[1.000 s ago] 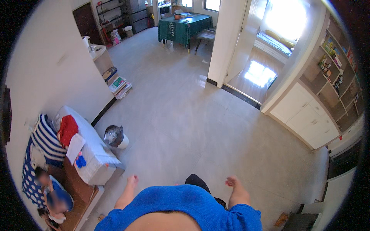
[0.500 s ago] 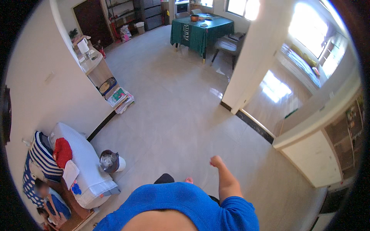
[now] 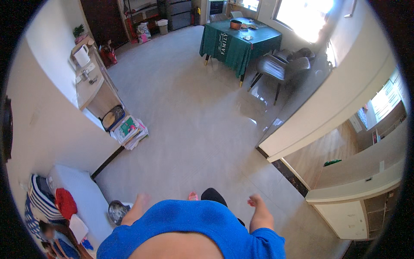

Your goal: The person walks from the living room into the kitchen and begins washing dishes at the sink. They use a pink sponge to scrub a bowl, a plate, chopsticks, a spoon, and a metal pot, then rinse each item under running water and place them aside.

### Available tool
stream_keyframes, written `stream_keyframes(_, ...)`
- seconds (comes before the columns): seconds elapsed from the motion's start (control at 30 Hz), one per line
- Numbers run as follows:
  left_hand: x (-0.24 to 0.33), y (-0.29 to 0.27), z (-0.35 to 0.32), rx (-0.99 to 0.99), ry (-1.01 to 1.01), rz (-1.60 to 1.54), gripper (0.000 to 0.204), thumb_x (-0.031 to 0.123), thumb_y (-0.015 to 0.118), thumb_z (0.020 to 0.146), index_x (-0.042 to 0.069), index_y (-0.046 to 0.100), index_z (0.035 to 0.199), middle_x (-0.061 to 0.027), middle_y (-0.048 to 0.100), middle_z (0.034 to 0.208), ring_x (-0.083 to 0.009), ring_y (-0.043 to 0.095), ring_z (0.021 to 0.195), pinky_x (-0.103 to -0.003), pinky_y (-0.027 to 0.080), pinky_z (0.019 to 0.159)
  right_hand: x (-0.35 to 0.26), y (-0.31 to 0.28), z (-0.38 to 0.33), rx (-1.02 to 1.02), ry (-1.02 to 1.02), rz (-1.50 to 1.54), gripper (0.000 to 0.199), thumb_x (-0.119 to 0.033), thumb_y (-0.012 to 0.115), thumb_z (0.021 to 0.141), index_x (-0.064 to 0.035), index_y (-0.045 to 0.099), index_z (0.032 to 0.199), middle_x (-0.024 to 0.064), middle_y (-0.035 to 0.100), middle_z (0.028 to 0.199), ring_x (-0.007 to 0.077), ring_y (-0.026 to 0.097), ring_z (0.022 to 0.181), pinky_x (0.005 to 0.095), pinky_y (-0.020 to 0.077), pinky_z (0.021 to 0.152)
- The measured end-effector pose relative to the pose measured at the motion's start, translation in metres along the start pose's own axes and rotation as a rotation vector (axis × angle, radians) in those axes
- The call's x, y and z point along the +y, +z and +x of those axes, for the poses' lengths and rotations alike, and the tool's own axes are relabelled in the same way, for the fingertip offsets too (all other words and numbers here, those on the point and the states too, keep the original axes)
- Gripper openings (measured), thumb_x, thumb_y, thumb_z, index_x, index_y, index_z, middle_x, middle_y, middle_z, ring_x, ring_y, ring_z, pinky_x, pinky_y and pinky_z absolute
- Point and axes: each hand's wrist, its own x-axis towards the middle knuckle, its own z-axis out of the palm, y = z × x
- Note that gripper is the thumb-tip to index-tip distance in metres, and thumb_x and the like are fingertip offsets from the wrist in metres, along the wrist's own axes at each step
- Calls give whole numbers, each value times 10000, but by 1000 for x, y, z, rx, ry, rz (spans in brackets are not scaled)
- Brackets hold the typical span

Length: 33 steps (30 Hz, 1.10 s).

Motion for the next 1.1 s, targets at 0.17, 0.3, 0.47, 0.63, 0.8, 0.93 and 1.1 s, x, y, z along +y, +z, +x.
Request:
stream_keyframes(0.17,283,204,19,-197,527,250,284,78,429,812,28,439,1092,-131,540,1006,-236,589,833,-318,434,671,-78,-43,-28,64,85,168,215,-184,410,853,-20,548,834,136,617,748,245,584,579,377,481,559)
stream_keyframes(0.3,376,305,46,-324,679,343,311,-8,516,737,3,466,1044,-105,568,860,-209,598,731,-263,455,575,-228,-59,-29,200,-94,106,175,-164,428,823,-36,544,796,123,583,676,237,559,535,380,460,508)
stream_keyframes(0.47,345,303,107,-193,172,179,193,86,454,795,47,517,974,-82,569,831,-223,576,728,-341,466,586,-526,-25,83,148,-550,-852,177,-174,488,785,-61,553,665,97,546,576,215,537,475,370,430,430)
stream_keyframes(0.63,357,307,106,17,-120,157,129,136,445,807,65,523,882,-68,550,759,-209,546,659,-354,446,541,-810,109,24,-197,-720,-299,198,-121,462,828,-44,572,974,64,595,748,134,591,684,228,461,531)
stream_keyframes(0.8,443,322,181,127,-255,53,112,135,445,802,69,516,860,-63,537,725,-197,532,623,-338,438,513,-962,176,45,-420,-868,-326,251,-132,468,800,-28,569,1005,66,606,692,127,564,562,248,443,462)
stream_keyframes(0.93,576,370,269,103,-239,76,99,134,445,799,73,511,842,-58,527,699,-187,521,594,-325,433,491,-991,115,156,-107,-965,-1202,182,-250,517,766,-84,590,786,43,596,712,185,566,616,325,455,564)
stream_keyframes(1.1,844,452,390,59,213,69,84,133,445,794,78,503,820,-52,513,665,-175,508,559,-309,425,463,-1021,46,163,35,-37,-126,152,-136,458,810,-44,545,727,101,619,714,219,598,588,345,475,507)
